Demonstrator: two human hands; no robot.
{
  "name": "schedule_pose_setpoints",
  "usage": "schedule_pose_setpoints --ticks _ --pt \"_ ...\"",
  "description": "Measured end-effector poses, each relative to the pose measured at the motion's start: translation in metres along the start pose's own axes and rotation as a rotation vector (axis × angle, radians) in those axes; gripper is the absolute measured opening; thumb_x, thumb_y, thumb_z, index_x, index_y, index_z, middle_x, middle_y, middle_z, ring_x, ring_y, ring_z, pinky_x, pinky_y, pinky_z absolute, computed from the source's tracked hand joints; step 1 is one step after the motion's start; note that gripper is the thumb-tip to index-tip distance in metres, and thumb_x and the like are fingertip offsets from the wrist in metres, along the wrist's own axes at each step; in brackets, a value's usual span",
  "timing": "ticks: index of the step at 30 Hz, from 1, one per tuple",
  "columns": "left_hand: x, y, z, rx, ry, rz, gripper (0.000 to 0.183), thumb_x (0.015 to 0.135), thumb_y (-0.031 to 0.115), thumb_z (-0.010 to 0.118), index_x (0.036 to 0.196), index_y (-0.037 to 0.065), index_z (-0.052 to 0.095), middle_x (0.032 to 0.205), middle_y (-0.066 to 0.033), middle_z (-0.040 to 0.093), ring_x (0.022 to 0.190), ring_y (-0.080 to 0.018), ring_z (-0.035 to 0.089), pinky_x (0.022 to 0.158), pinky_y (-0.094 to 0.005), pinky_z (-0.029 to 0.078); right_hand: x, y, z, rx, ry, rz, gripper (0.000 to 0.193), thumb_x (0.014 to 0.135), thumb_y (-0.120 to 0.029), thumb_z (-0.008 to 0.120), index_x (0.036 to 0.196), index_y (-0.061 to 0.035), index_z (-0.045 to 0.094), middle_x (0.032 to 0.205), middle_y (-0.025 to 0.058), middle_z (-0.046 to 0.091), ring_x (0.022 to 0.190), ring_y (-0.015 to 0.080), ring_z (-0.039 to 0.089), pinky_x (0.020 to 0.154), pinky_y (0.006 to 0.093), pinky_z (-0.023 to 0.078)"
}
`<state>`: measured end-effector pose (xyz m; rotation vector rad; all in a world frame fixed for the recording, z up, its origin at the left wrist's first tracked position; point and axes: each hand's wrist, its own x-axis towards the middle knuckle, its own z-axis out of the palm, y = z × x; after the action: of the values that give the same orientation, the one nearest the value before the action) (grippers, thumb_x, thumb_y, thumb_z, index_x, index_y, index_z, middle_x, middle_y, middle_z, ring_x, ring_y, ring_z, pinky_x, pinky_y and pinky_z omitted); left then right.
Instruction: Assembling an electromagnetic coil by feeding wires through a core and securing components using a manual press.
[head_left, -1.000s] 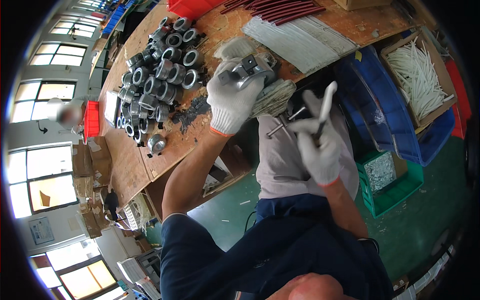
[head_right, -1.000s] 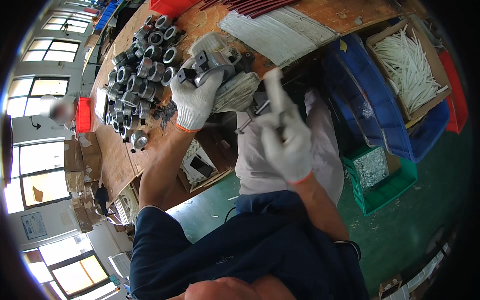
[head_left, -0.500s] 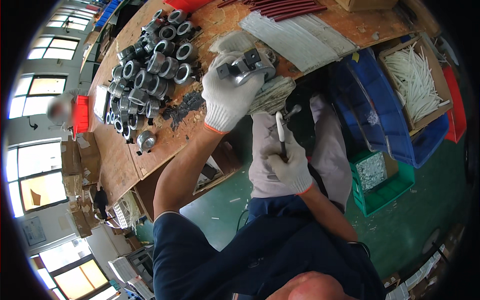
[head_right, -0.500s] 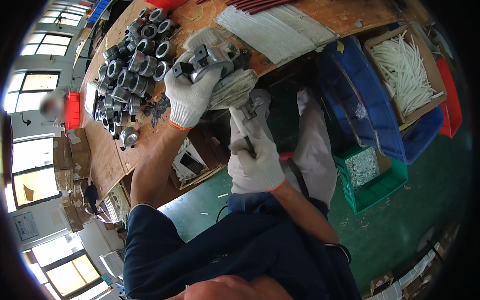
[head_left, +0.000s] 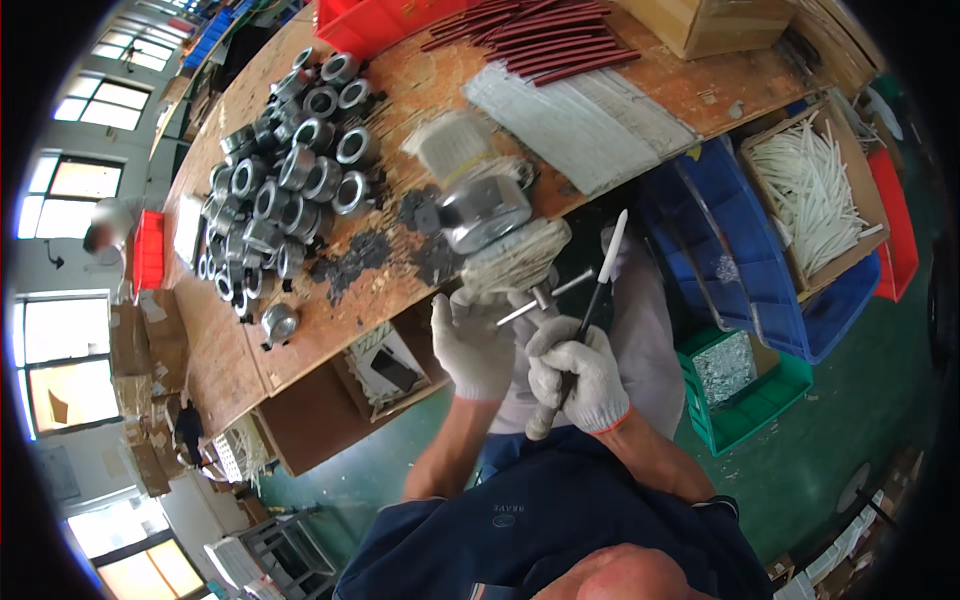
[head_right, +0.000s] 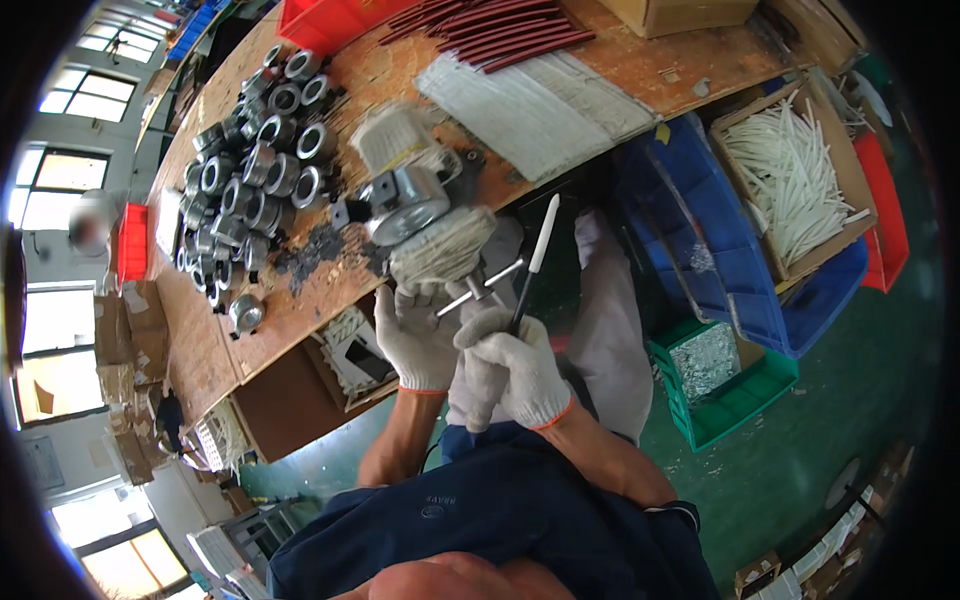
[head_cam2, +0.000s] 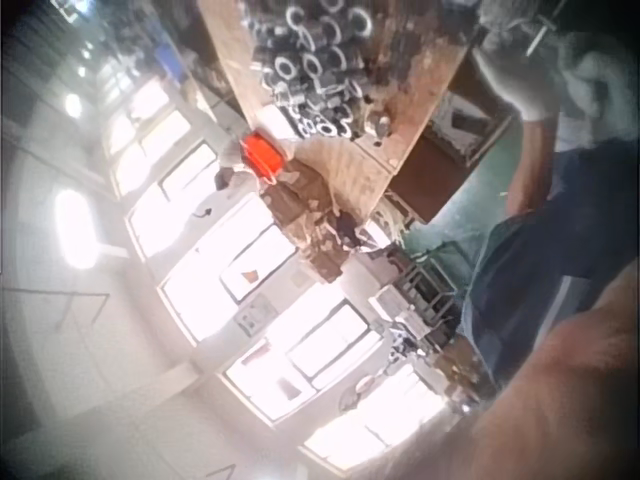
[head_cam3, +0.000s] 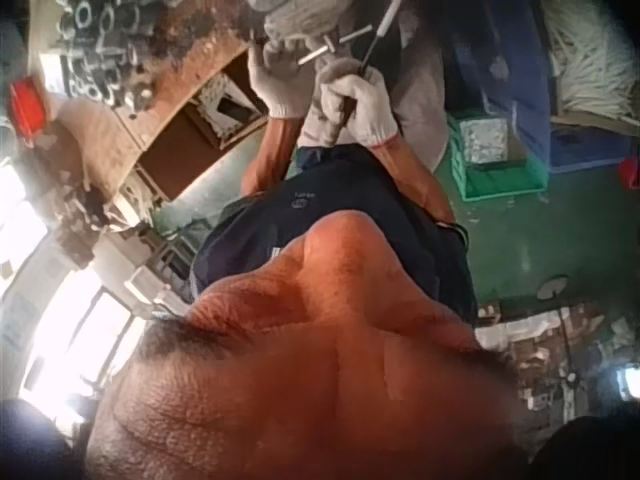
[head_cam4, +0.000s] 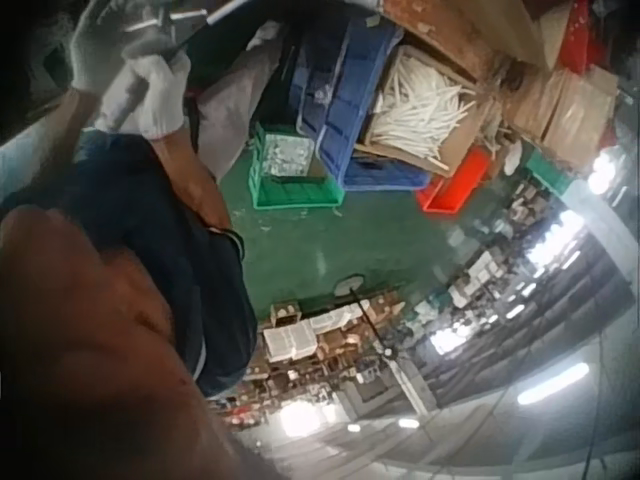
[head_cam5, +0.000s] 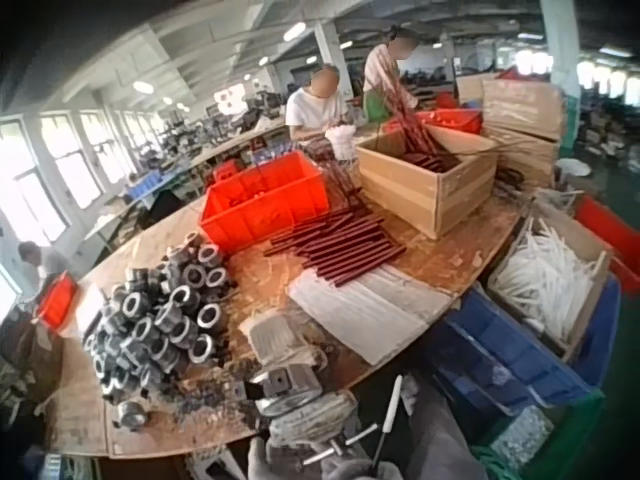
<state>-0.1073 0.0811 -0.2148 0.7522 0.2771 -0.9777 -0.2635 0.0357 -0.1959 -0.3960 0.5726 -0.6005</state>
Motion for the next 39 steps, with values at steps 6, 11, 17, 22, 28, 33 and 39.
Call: schedule_pose_setpoints --ticks 6,11,17,22,28,33,39 --pt "-0.013 0.006 0.041 -0.217 -0.333 0.155 0.052 0.11 0.04 0.043 0.064 0.02 0.035 0.06 0.004 0.03 0.057 -0.0153 0.032 0.058 -0.0333 0.03 0.012 -0.061 -0.011 -0.213 0.272 0.104 0.019 0.094 -0.007 0.056 0.1 0.0021 0.071 0.063 0.0096 0.06 0.046 0.0189 0.055 0.043 0.0315 0.046" --pt "-0.035 -0.005 0.069 0.25 -0.695 0.603 0.045 0.107 0.032 0.058 0.068 0.011 0.049 0.065 -0.0055 0.045 0.063 -0.0206 0.042 0.059 -0.037 0.034 0.108 -0.186 -0.055 -0.858 0.428 -0.317 0.028 0.103 -0.021 0.061 0.118 0.001 0.07 0.08 0.0038 0.07 0.051 0.0087 0.058 0.045 0.0262 0.044" --pt "-0.009 -0.006 0.092 0.891 -1.142 1.07 0.036 0.094 0.038 0.074 0.076 0.009 0.063 0.076 -0.0062 0.062 0.065 -0.0246 0.057 0.06 -0.0383 0.041 0.254 -0.289 -0.046 -1.535 0.334 -0.485 0.057 0.099 -0.034 0.072 0.144 -0.0027 0.059 0.083 0.0104 0.07 0.056 0.017 0.061 0.05 0.0363 0.05" --pt "0.01 0.003 0.077 1.683 -1.287 1.558 0.038 0.081 0.042 0.081 0.1 0.009 0.074 0.113 -0.008 0.076 0.114 -0.0282 0.072 0.119 -0.0566 0.04 0.229 -0.276 -0.038 -1.725 0.437 -0.291 0.062 0.094 -0.048 0.076 0.134 -0.002 0.064 0.101 0.0208 0.078 0.075 0.0269 0.075 0.072 0.0433 0.058" --pt "0.006 -0.028 0.07 1.747 -1.18 1.604 0.036 0.073 0.035 0.085 0.097 0.01 0.074 0.118 -0.0044 0.076 0.128 -0.0248 0.067 0.124 -0.0599 0.03 0.149 -0.231 -0.079 -0.97 0.557 -0.605 0.028 0.103 -0.03 0.074 0.105 -0.0036 0.067 0.08 0.0058 0.068 0.05 0.0124 0.059 0.041 0.0298 0.048" --pt "-0.022 -0.049 0.075 1.448 -1.119 1.265 0.024 0.078 0.017 0.082 0.098 0.008 0.072 0.112 -0.0105 0.076 0.107 -0.0308 0.073 0.101 -0.0508 0.053 0.059 -0.174 -0.077 -0.677 0.628 -0.777 0.025 0.11 -0.023 0.063 0.12 -0.0008 0.064 0.081 0.0045 0.065 0.049 0.0107 0.052 0.043 0.0285 0.044" --pt "0.0 -0.12 0.076 1.179 -1.009 0.167 0.063 0.113 0.047 0.057 0.15 -0.005 0.053 0.114 -0.0157 0.072 0.094 -0.0219 0.073 0.086 -0.0375 0.059 -0.058 -0.055 -0.102 -1.359 0.551 -1.031 0.043 0.108 -0.01 0.057 0.146 0.0091 0.052 0.09 0.0089 0.072 0.074 0.015 0.066 0.076 0.0317 0.054"
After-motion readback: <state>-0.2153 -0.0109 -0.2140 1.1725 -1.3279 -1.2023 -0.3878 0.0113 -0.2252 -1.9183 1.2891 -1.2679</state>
